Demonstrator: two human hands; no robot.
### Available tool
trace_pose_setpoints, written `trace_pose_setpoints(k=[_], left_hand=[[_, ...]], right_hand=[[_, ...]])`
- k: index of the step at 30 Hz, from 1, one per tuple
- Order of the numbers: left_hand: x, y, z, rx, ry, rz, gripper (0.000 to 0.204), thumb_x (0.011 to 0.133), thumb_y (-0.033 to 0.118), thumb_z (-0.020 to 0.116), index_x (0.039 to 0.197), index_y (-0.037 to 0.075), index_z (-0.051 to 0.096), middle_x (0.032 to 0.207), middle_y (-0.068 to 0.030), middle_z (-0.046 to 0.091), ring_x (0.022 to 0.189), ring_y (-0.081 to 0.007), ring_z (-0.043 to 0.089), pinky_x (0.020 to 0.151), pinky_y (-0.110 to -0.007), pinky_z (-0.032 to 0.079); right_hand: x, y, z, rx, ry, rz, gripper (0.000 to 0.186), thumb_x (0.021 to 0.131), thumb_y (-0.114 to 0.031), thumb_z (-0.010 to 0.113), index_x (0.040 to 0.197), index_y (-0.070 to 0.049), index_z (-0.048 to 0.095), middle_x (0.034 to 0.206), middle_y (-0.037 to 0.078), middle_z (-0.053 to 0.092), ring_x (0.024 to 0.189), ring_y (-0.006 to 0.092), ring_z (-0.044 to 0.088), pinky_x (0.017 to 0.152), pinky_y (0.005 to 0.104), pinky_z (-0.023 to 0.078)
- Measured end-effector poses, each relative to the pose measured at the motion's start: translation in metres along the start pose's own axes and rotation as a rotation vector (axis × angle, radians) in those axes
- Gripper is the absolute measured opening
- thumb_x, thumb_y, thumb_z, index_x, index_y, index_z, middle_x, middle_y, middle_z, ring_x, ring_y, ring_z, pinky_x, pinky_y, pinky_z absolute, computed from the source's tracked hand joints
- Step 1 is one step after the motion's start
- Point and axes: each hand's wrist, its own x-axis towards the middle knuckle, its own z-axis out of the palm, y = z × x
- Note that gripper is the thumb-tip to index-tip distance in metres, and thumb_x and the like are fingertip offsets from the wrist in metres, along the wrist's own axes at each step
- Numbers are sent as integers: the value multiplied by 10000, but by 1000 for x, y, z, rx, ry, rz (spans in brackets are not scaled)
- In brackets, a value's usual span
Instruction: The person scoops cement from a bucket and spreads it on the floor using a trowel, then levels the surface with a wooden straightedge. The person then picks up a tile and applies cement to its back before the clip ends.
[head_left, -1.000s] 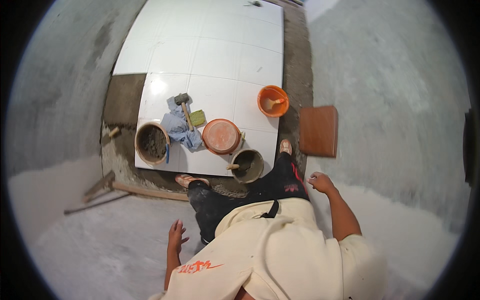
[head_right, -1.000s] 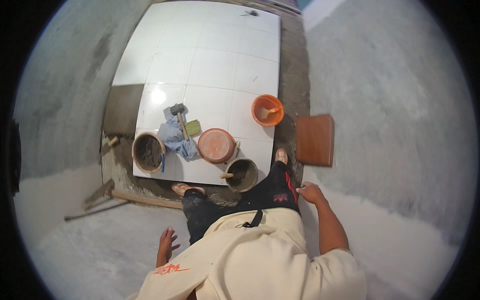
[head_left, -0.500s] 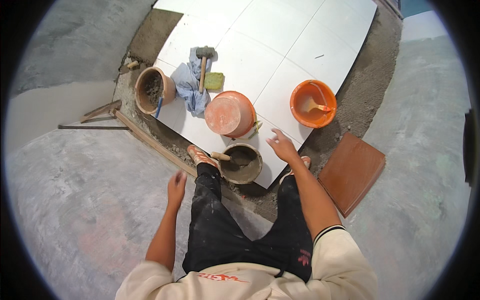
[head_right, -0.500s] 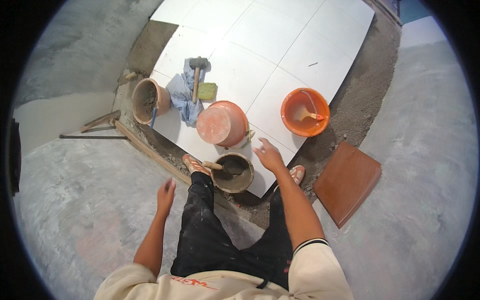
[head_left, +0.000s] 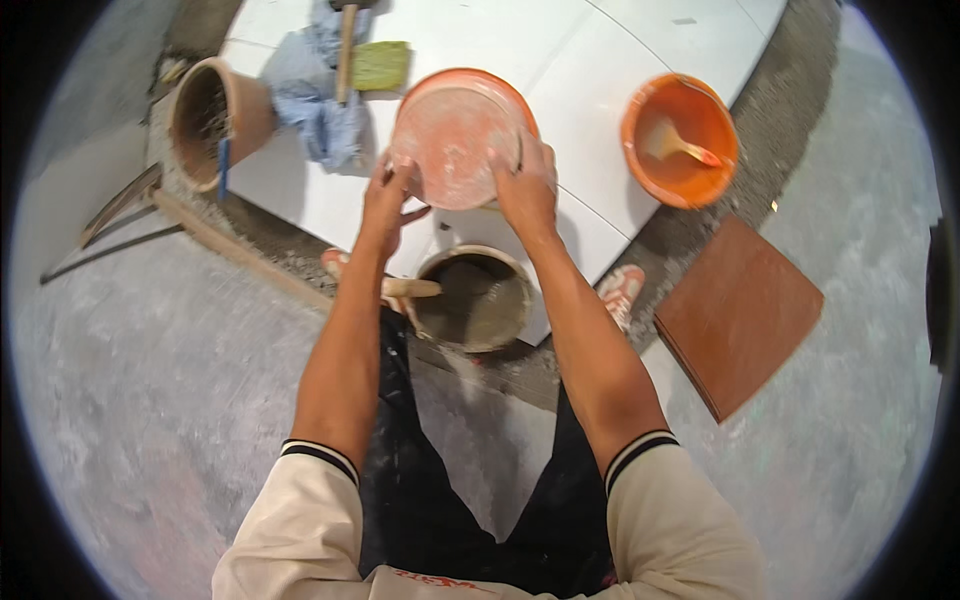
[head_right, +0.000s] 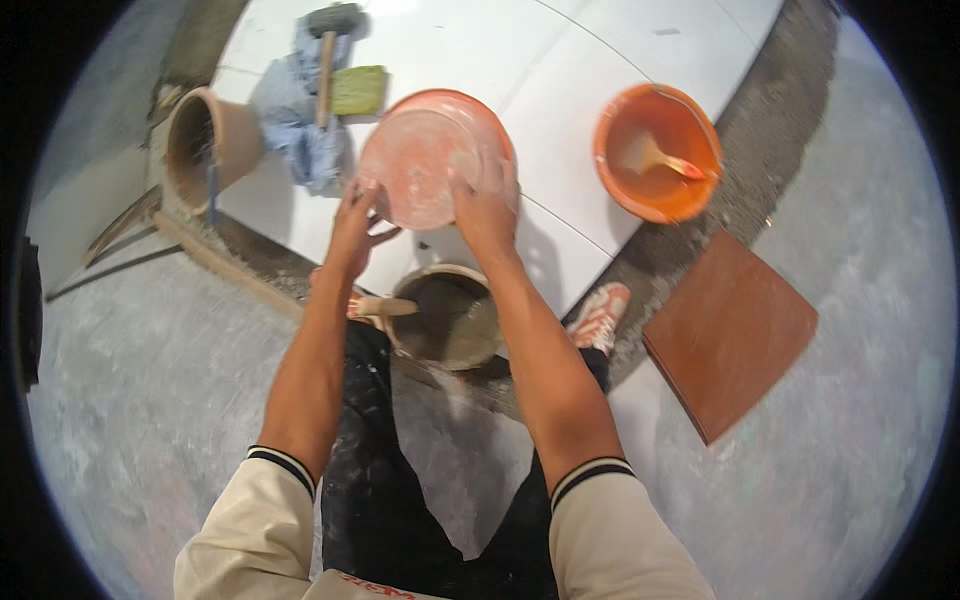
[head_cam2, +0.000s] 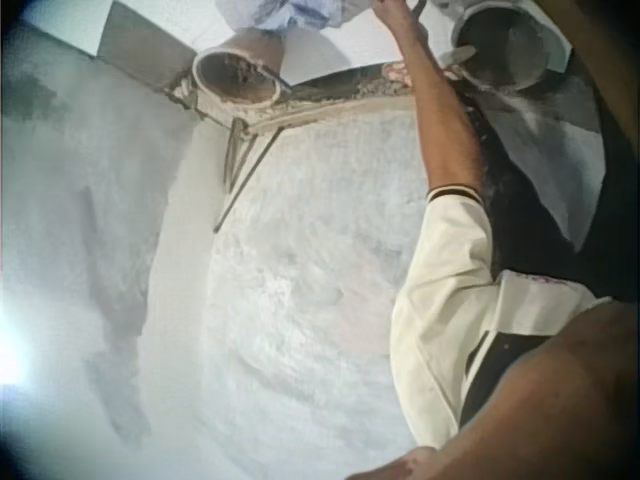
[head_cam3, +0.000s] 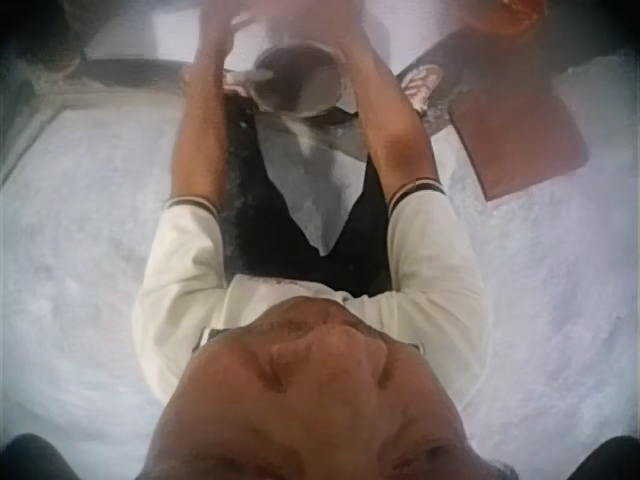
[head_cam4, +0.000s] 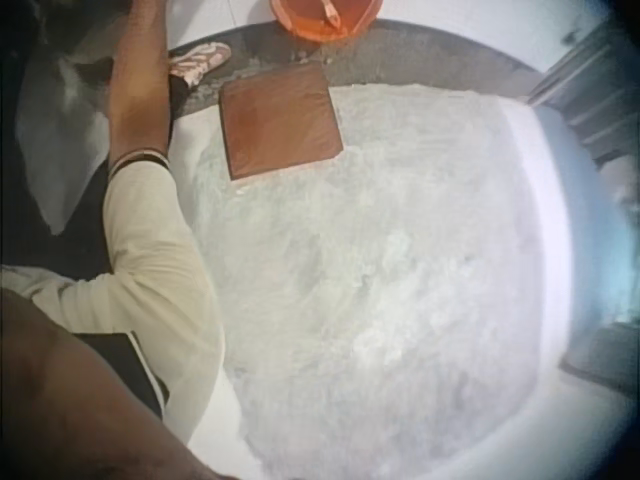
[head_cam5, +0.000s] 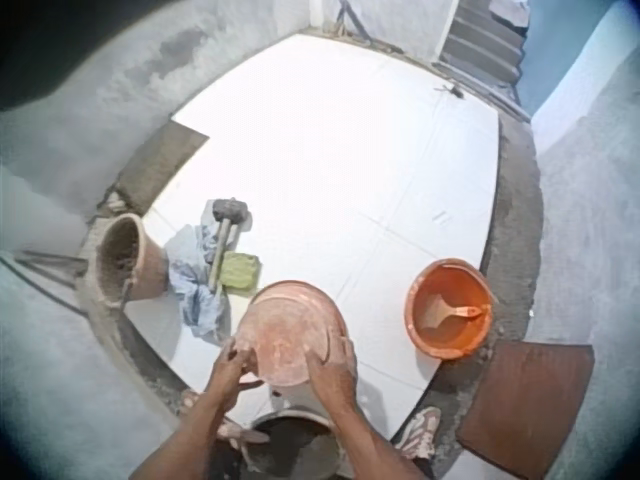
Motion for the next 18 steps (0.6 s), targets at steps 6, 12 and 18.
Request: trace_pose_setpoints(k=[6,12,18], left_hand=[[17,1,10,60,26,50,679,1030,330,633,1615,176,323,1410,-99,547,1296,-333,571,988,-501,564],[-11,-21,-16,52,211,27,629,1082,380,563,1598,78,368,1559,-187,484,1353,-323,580,1078,-464,500],[-87,-69,15,286,122,-31,595,1087,377,572,1570,62,425,1438,-169,600,1242,-265,645,1009,-388,522]], right_hand=[[-13,11,-100,161,12,133,471,981,-266,695,1362,-1,617,1268,196,666,1163,323,649,1027,422,505],[-181,113,-331,-372,594,388,333,927,-132,705,1237,-16,673,1181,179,691,1137,367,636,1009,487,478],[-265,202,-466,-927,718,689,610,887,-178,768,1397,60,531,1382,277,515,1309,452,460,1109,528,385]])
